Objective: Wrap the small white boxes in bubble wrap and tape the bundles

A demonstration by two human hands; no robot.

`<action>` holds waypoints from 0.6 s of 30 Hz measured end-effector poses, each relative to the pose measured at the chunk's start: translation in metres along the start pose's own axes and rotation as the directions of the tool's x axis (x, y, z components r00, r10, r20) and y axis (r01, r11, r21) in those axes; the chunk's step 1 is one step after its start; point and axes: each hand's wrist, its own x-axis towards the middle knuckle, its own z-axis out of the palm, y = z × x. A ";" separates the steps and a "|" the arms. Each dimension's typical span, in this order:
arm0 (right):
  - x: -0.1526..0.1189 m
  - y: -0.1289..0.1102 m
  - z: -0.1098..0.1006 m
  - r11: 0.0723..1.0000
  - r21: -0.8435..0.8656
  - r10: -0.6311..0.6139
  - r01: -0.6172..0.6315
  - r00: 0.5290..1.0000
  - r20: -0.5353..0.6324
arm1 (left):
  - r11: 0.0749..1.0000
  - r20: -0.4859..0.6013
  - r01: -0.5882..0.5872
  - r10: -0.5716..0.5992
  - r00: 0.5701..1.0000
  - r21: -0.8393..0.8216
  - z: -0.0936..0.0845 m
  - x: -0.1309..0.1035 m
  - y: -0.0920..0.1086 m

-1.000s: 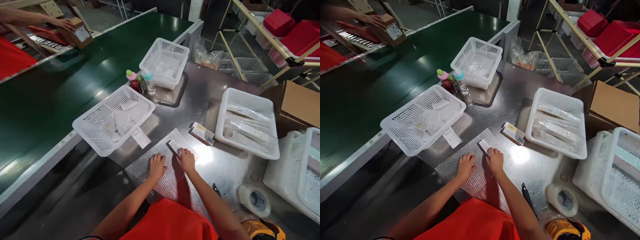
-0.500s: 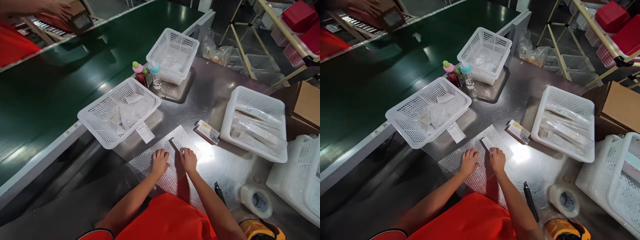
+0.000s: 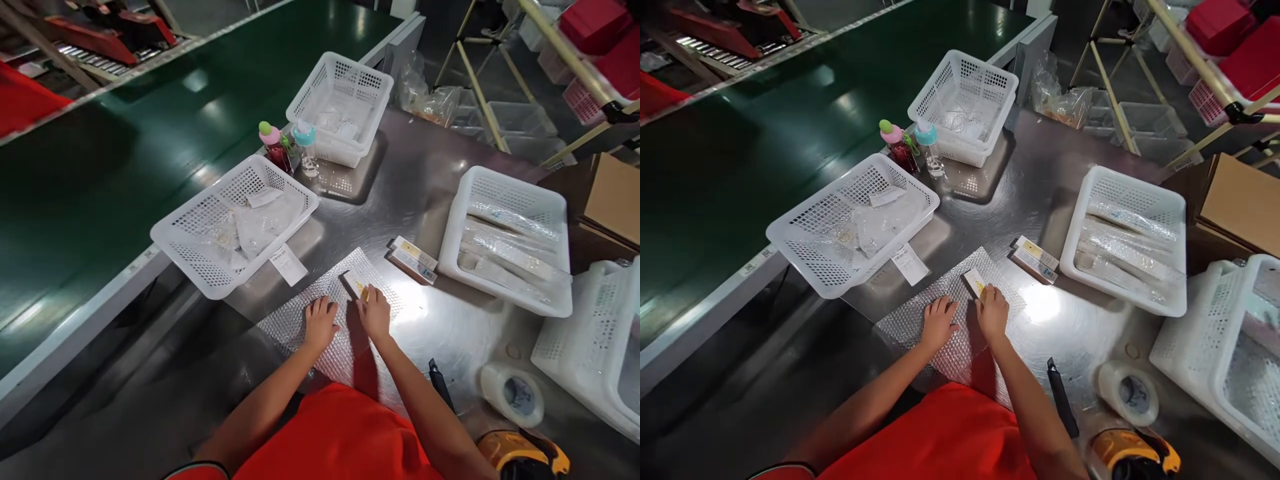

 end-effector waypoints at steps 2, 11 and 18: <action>0.001 -0.003 -0.001 1.000 -0.019 -0.021 0.021 0.999 0.029 | 1.000 -0.005 -0.003 0.003 1.000 0.006 0.001 0.000 -0.001; -0.009 -0.009 0.000 1.000 0.015 -0.021 0.021 0.998 0.061 | 1.000 0.003 0.002 -0.002 1.000 0.017 0.001 0.000 -0.001; -0.011 -0.009 0.005 0.999 -0.004 -0.041 0.042 0.998 0.038 | 1.000 0.010 0.001 -0.001 1.000 0.000 0.002 0.000 -0.001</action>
